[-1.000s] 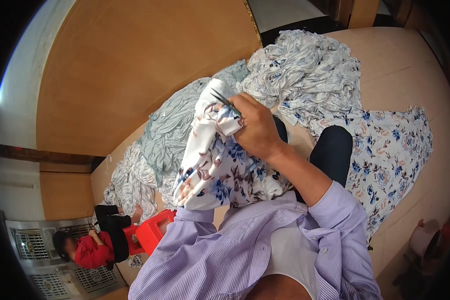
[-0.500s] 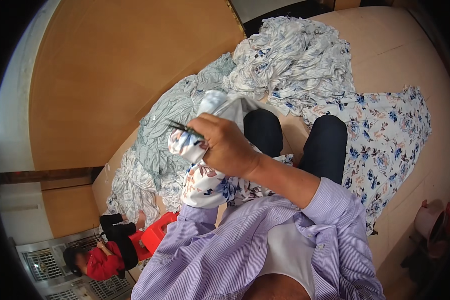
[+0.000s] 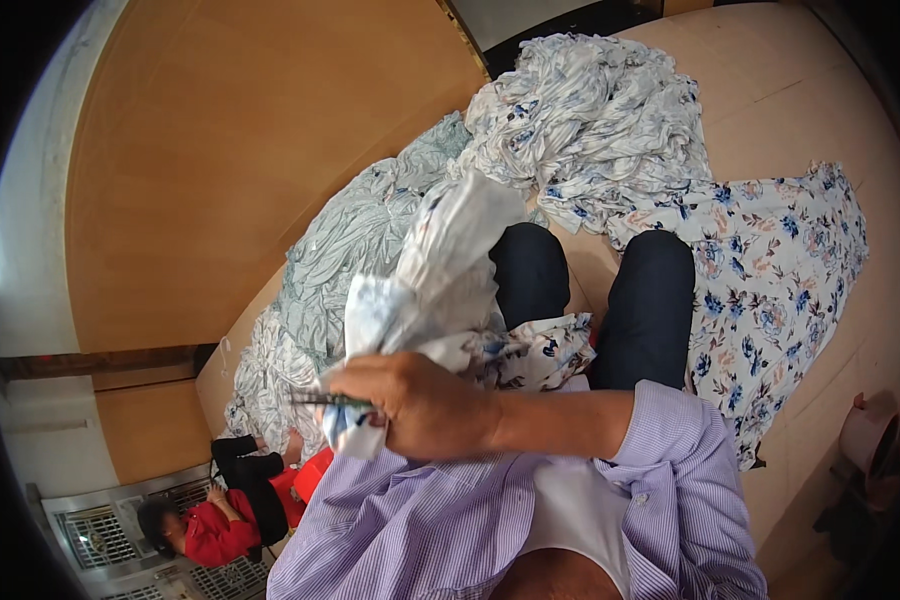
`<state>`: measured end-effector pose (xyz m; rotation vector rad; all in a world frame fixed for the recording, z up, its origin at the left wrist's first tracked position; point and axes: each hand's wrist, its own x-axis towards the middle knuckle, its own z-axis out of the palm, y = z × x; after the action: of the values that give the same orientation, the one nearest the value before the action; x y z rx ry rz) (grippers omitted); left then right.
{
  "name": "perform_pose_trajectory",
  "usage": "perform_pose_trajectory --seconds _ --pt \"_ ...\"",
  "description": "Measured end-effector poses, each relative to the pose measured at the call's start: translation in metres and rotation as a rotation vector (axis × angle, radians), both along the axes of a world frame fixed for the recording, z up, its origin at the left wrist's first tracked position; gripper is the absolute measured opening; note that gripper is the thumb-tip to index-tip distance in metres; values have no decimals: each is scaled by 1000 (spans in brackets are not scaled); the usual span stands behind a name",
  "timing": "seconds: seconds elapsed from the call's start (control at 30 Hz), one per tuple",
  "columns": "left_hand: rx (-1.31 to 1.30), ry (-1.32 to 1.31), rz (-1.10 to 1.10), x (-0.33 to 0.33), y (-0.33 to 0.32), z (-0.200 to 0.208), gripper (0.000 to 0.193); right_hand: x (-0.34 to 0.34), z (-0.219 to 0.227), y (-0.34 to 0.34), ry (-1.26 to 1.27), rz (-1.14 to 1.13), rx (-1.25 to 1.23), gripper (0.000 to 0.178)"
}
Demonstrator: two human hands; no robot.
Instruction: Using scissors to inspect and remove tags or loose threads from clothes in a stockroom.
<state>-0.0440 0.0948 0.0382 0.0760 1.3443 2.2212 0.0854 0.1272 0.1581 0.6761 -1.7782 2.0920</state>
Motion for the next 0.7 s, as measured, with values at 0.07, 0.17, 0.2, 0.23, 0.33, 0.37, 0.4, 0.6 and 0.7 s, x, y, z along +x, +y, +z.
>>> perform_pose_trajectory --seconds 0.07,0.17,0.2,0.23,0.33,0.37,0.4,0.6,0.7 --pt "0 1 3 0 2 1 23 15 7 -1 -120 248 -39 16" --pt "3 -5 15 -2 4 3 23 40 17 -1 -147 359 -209 13" --pt "7 -9 21 -3 6 4 23 44 19 -1 -121 428 -228 15" --pt "8 -8 25 -4 7 5 23 47 21 -1 -108 506 -228 16" --pt "10 -9 41 -6 9 8 23 51 18 6 -94 462 -285 16" --pt "10 -14 50 -8 10 8 23 52 16 9 -93 447 -304 17" --pt "11 -18 60 -9 11 9 23 53 15 11 -95 436 -344 17" --pt "17 -58 144 -21 20 18 23 63 14 25 -212 493 -169 19" --pt "5 -74 192 -24 26 26 24 66 18 27 -217 496 -153 20"
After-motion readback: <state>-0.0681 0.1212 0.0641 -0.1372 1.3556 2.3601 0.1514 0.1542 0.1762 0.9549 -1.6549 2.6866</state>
